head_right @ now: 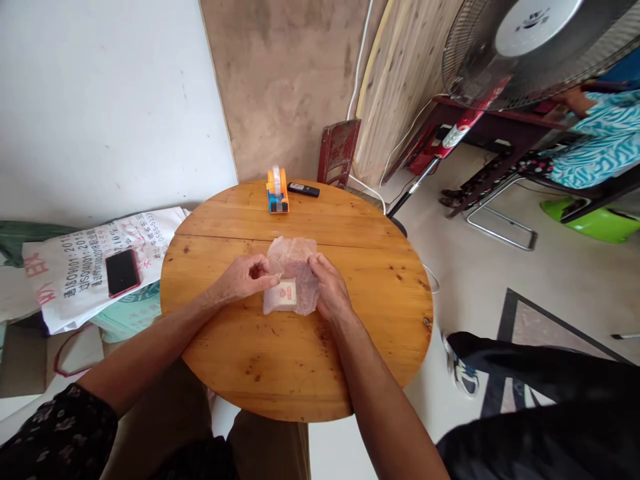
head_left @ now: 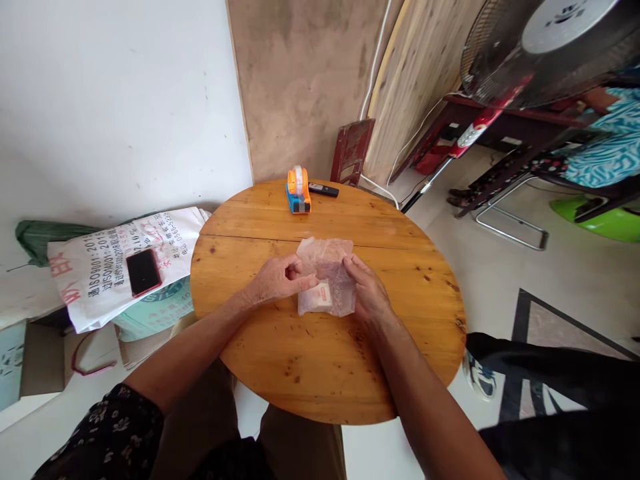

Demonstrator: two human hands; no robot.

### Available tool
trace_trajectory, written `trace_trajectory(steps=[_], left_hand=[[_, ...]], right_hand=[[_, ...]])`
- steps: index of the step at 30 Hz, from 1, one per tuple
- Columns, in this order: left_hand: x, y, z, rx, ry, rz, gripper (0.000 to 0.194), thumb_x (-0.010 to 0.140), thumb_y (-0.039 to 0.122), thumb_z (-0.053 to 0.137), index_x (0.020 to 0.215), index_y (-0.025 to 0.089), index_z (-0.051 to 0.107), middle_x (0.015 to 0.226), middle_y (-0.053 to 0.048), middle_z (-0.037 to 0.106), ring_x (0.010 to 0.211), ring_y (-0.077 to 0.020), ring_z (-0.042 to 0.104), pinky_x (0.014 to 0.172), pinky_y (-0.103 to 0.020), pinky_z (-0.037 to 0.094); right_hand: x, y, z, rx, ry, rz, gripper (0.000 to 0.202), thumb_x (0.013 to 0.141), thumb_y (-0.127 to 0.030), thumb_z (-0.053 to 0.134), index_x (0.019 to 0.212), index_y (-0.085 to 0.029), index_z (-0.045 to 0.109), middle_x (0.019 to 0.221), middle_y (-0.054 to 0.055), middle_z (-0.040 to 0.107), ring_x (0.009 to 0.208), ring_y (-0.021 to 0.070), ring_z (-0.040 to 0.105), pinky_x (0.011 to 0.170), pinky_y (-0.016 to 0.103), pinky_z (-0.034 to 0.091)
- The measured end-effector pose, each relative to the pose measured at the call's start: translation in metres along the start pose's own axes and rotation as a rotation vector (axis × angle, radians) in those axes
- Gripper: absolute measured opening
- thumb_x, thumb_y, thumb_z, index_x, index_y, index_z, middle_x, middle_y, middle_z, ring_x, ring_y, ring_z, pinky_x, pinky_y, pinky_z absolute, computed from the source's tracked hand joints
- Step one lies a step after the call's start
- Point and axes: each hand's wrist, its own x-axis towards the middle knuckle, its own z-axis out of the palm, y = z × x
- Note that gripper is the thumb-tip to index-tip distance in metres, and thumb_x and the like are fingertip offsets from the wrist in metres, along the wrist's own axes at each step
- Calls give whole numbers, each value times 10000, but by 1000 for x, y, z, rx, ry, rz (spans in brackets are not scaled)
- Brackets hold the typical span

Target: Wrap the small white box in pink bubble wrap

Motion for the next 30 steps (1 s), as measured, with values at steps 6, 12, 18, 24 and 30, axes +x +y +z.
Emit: trace_trajectory(steps=[6, 12, 18, 24, 30], left_hand=[[5, -4, 0, 23, 159, -61, 380, 737, 513, 661, 630, 185, 502, 579, 38, 482, 564, -106, 421, 547, -245, 311], [12, -10, -6, -282, 254, -253, 137, 634, 278, 573, 551, 185, 515, 489, 32, 498, 468, -97, 439, 465, -224, 298], [22, -18, -17, -523, 350, -413, 102, 565, 250, 542, 519, 196, 468, 452, 22, 497, 381, -93, 430, 359, -213, 254], [23, -23, -22, -477, 407, -381, 160, 622, 269, 622, 553, 186, 505, 456, 40, 513, 360, -65, 402, 349, -192, 254], [24, -22, -22, -359, 427, -326, 124, 715, 261, 644, 677, 178, 559, 447, 62, 509, 324, -60, 361, 354, -196, 213]], right_hand=[[-4, 1, 4, -19, -130, 15, 388, 722, -568, 737, 907, -246, 624, 870, 35, 737, 762, 228, 693, 660, 348, 550], [-1, -2, 2, -54, 1, -38, 411, 670, -580, 773, 815, -241, 592, 794, 13, 711, 676, 192, 658, 625, 319, 543], [9, 1, -14, -50, 171, -96, 408, 629, -541, 793, 718, -229, 548, 631, -36, 616, 538, 145, 553, 534, 282, 481], [18, 0, -34, -515, 278, -280, 230, 726, -430, 641, 664, -213, 597, 600, -28, 574, 549, 138, 480, 565, 276, 388], [21, -2, -51, -992, 429, -346, 163, 675, -298, 648, 827, -239, 648, 616, -21, 610, 562, 169, 493, 587, 294, 360]])
